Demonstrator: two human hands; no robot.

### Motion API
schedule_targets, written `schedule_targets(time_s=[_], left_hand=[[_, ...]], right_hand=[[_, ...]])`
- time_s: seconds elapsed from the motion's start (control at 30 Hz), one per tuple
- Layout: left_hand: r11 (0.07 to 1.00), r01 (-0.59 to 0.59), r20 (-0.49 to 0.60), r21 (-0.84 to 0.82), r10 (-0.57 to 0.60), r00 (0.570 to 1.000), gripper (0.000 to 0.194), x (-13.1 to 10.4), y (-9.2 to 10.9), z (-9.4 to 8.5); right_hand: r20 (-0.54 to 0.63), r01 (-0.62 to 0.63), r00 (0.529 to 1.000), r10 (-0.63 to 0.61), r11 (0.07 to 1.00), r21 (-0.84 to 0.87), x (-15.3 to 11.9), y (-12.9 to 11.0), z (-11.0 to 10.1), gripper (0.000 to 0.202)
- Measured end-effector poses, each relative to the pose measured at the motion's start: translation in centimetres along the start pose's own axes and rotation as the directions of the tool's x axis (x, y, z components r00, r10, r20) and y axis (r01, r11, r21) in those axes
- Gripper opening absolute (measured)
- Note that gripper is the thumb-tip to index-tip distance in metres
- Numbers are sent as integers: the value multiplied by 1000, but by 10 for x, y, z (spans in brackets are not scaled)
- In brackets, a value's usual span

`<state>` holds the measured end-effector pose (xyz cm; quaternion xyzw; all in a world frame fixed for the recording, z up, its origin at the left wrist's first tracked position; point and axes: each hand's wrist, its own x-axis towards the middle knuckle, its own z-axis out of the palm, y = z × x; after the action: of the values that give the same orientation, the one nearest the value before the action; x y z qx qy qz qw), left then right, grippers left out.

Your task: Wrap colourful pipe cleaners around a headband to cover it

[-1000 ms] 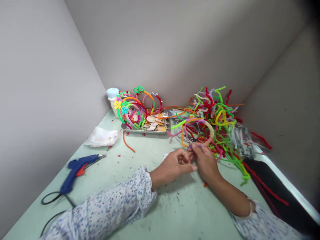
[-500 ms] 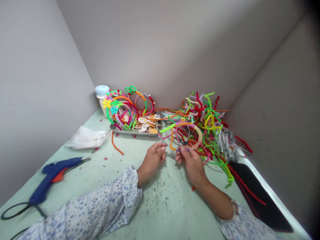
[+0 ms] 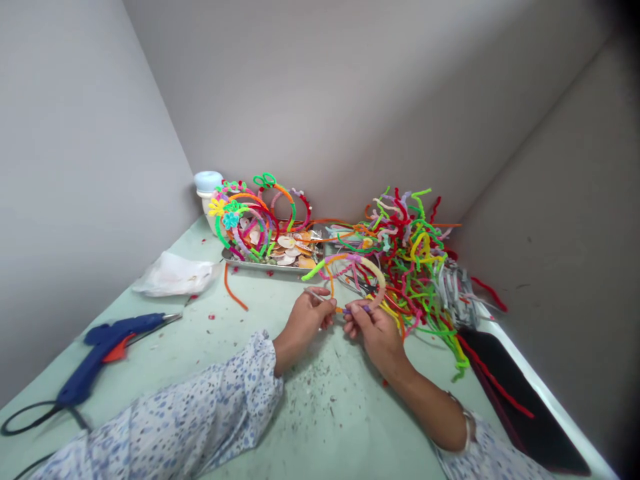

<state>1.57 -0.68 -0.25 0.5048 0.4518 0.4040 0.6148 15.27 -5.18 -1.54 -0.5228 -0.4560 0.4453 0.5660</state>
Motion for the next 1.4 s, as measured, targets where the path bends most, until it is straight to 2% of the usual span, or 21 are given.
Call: schedule_targets(time_s=[0.2, 0.6, 0.77, 1.03, 1.27, 1.4], left_hand=[[1000, -21, -9, -11, 21, 1000, 30, 2, -2, 0], [996, -65, -52, -60, 62, 997, 30, 0, 0, 1], [997, -35, -42, -67, 32, 999, 35, 1, -1, 2], [996, -56, -57, -69, 52, 997, 22, 1, -2, 2], [991, -62, -5, -122, 62, 998, 35, -2, -3, 3], [994, -63, 21, -92, 65, 998, 39, -5, -2, 3]], right_hand=[[32, 20, 999, -18, 998, -54, -5, 1, 1, 30], [126, 177, 981, -147, 945, -274, -10, 2, -1, 25], [88, 153, 987, -137, 965, -215, -6, 1, -2, 24], [123, 161, 983, -136, 962, -220, -10, 4, -2, 23], [169, 38, 985, -23, 995, -88, -6, 2, 2, 27], [96, 10, 995, -7, 999, -35, -2, -1, 1, 24]])
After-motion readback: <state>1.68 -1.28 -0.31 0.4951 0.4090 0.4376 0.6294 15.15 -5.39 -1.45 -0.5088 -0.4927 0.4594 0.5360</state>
